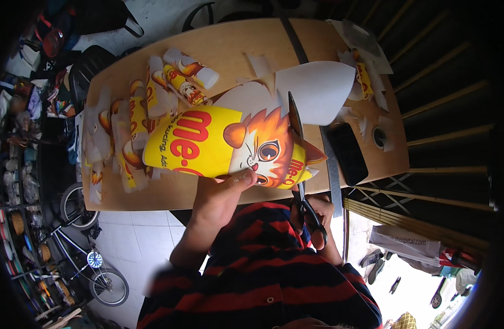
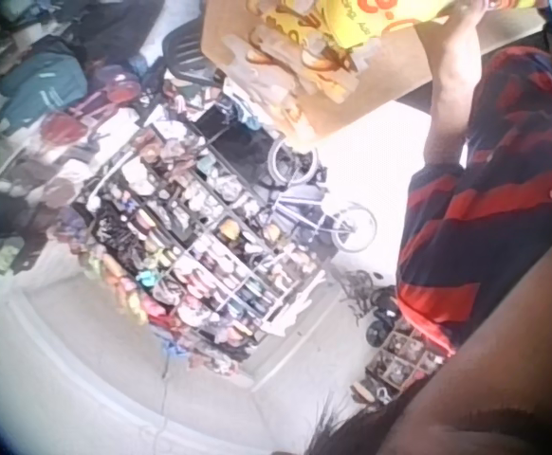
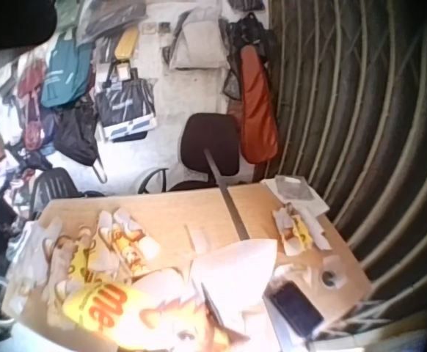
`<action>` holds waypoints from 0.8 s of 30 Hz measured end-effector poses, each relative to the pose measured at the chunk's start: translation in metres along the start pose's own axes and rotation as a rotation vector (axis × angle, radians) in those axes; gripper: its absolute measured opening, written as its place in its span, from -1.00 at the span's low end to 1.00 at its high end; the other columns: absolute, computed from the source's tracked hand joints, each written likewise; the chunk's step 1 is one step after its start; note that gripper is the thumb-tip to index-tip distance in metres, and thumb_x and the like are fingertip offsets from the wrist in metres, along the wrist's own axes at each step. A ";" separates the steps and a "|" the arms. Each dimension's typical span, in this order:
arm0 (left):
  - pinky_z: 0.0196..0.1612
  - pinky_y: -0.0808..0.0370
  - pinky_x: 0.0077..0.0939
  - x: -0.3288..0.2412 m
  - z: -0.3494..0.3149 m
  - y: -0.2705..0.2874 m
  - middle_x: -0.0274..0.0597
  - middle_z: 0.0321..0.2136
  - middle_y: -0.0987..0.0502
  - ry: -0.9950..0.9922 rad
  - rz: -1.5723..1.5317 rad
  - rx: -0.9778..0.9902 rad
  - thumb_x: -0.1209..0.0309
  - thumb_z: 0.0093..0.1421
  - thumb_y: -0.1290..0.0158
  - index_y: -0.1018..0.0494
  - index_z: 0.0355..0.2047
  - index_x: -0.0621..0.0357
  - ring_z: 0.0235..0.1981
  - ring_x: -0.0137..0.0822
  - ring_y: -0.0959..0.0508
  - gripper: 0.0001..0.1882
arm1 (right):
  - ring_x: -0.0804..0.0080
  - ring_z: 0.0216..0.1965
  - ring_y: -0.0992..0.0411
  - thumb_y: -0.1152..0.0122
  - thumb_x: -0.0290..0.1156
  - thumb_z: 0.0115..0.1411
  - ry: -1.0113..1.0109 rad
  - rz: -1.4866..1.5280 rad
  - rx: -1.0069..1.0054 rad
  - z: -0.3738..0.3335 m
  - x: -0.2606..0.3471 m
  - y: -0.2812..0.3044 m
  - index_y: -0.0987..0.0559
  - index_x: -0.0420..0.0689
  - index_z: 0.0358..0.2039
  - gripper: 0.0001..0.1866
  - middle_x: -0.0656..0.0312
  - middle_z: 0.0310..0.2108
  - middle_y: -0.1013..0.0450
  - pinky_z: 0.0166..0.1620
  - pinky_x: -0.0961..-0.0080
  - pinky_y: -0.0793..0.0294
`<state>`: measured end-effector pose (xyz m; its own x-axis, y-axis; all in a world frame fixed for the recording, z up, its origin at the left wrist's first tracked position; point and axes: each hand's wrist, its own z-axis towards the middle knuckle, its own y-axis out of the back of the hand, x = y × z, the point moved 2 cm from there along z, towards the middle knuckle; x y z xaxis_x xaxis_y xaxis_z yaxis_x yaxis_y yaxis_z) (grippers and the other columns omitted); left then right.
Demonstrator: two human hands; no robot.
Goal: The person cuts a printed paper package using shears, following the outlines of the illustrations.
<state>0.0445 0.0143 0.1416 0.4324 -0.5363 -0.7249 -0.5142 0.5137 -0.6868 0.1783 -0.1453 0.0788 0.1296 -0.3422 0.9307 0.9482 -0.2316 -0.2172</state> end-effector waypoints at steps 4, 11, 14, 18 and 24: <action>0.22 -0.19 -0.05 0.014 -0.012 -0.004 -0.27 -0.15 -0.52 0.008 -0.130 -0.045 0.60 0.09 -0.07 -0.29 0.10 0.15 0.08 -0.29 -0.39 -0.47 | 0.69 -0.76 -0.29 -0.23 0.47 -0.32 0.005 0.004 -0.015 0.000 0.000 -0.005 -0.44 -0.20 -0.55 -0.17 0.45 -0.79 -0.31 -0.64 0.75 -0.19; -0.01 -0.45 -0.39 0.017 -0.017 -0.018 -0.20 -0.21 -0.50 -0.025 -0.198 -0.109 0.68 0.07 -0.09 -0.36 -0.04 0.28 -0.15 -0.38 -0.53 -0.60 | 0.69 -0.75 -0.29 -0.28 0.42 -0.32 0.027 -0.062 -0.035 0.000 0.002 -0.006 -0.45 -0.21 -0.56 -0.19 0.45 -0.79 -0.30 -0.64 0.75 -0.19; -0.03 -0.47 -0.40 0.016 -0.018 -0.017 -0.18 -0.19 -0.50 -0.091 -0.150 -0.091 0.69 0.07 -0.09 -0.35 -0.04 0.30 -0.17 -0.36 -0.54 -0.59 | 0.68 -0.74 -0.29 -0.31 0.40 -0.33 0.041 -0.074 -0.022 0.000 0.000 -0.003 -0.45 -0.21 -0.56 -0.21 0.44 -0.78 -0.31 -0.64 0.74 -0.19; -0.05 -0.49 -0.41 0.013 -0.019 -0.015 -0.17 -0.18 -0.50 -0.154 -0.068 -0.020 0.70 0.07 -0.09 -0.35 -0.03 0.32 -0.17 -0.35 -0.55 -0.59 | 0.66 -0.73 -0.31 -0.36 0.36 -0.35 -0.010 -0.101 -0.005 -0.002 0.003 0.000 -0.45 -0.19 -0.57 -0.24 0.41 -0.77 -0.33 -0.63 0.72 -0.21; -0.03 -0.49 -0.42 0.011 -0.018 -0.010 -0.14 -0.15 -0.49 -0.155 -0.032 -0.041 0.69 0.08 -0.09 -0.34 -0.02 0.34 -0.16 -0.33 -0.55 -0.58 | 0.63 -0.71 -0.32 -0.40 0.32 -0.37 -0.074 -0.069 -0.058 -0.005 0.003 -0.001 -0.43 -0.17 -0.60 -0.26 0.38 -0.74 -0.35 -0.63 0.69 -0.22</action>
<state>0.0411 -0.0092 0.1417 0.5564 -0.4408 -0.7044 -0.5267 0.4686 -0.7092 0.1762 -0.1502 0.0801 0.0876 -0.2561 0.9627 0.9375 -0.3056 -0.1666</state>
